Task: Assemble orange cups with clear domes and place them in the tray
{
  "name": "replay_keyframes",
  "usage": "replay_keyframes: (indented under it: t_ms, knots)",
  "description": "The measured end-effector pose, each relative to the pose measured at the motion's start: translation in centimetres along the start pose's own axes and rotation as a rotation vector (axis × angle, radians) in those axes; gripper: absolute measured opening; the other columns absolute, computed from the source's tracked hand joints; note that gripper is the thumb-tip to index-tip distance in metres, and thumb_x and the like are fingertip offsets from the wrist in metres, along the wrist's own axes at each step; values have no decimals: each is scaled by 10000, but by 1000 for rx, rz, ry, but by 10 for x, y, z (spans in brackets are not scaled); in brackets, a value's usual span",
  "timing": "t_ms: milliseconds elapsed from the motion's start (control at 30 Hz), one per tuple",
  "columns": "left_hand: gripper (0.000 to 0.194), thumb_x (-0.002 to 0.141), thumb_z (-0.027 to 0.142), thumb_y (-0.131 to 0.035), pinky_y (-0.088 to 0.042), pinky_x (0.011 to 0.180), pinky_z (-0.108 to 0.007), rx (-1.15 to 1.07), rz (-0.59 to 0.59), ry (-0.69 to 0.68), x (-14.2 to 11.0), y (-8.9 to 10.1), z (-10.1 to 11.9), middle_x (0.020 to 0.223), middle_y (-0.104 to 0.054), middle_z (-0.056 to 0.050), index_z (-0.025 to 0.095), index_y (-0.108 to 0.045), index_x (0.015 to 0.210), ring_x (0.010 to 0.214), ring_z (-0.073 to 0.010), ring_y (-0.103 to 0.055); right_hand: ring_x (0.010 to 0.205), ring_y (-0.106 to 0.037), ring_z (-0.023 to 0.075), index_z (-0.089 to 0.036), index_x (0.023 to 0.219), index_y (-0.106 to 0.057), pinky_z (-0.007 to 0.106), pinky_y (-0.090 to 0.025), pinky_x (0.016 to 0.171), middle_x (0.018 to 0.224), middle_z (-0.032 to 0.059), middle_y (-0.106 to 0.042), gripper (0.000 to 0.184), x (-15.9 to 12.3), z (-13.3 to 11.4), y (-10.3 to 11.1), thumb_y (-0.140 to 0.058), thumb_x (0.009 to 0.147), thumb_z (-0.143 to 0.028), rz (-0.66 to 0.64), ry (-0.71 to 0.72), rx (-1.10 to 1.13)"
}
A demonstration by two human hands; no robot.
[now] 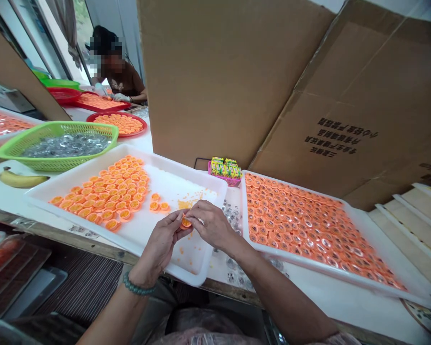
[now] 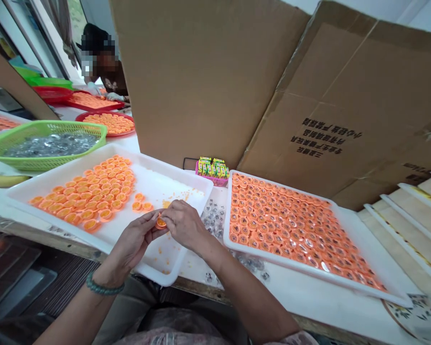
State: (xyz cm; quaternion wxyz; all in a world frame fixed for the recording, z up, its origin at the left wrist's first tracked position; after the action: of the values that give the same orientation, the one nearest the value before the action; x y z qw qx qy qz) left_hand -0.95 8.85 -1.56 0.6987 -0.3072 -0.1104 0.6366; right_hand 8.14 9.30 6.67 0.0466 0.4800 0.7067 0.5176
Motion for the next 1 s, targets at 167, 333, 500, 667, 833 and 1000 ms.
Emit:
replay_keyframes:
  t_ms: [167,333,500,667,833,1000]
  knots:
    - [192,748,227,-653,-539,740,-264,-21,-1,25,1,-1,0,909,-672,-75,122,-676,907,776,-142,-618,780,-544,147,-161,838,-654,264,-427,728,798,39,-600,126,1,1,2,-532,833,-130,27,-23,32]
    - [137,750,201,-646,-549,740,-293,-19,35,74,0,2,-1,862,-665,-64,128,-638,867,765,-167,-646,766,-562,134,-166,820,-651,247,-432,711,804,29,-609,103,2,20,12,-559,809,-121,154,-164,60]
    - [257,672,222,-730,-517,797,-293,126,23,130,-1,-2,-5,767,-654,-25,137,-596,874,741,-154,-641,785,-584,140,-162,864,-667,243,-437,719,844,44,-642,130,-12,43,23,-539,847,-177,135,-235,-68]
    - [426,576,311,-793,-484,785,-303,317,-13,168,-1,-4,-11,745,-647,-9,141,-590,911,716,-146,-610,821,-601,162,-172,906,-656,265,-440,749,903,56,-669,190,-70,64,43,-467,887,-169,90,-421,-288]
    - [486,543,385,-789,-442,692,-282,466,11,111,-1,-3,-8,746,-654,-18,150,-602,926,698,-155,-571,810,-560,173,-151,847,-653,265,-427,734,833,70,-634,154,-118,61,-7,-501,869,-160,-288,-382,-357]
    - [465,594,412,-747,-420,658,-265,584,8,42,-1,-4,-9,815,-652,-27,166,-598,960,723,-163,-568,890,-500,203,-153,898,-641,289,-404,758,877,77,-601,119,-130,61,-49,-532,850,-157,-407,-284,-434]
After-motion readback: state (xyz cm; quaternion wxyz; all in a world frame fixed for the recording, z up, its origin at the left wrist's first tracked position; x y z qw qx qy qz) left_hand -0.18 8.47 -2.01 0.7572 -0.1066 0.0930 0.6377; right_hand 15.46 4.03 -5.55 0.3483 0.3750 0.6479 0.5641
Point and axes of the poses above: each hand's wrist, its own x-axis towards the middle knuckle, its own y-axis out of the back of the hand, z = x × y, the point moved 8 cm from there along x, towards the middle knuckle
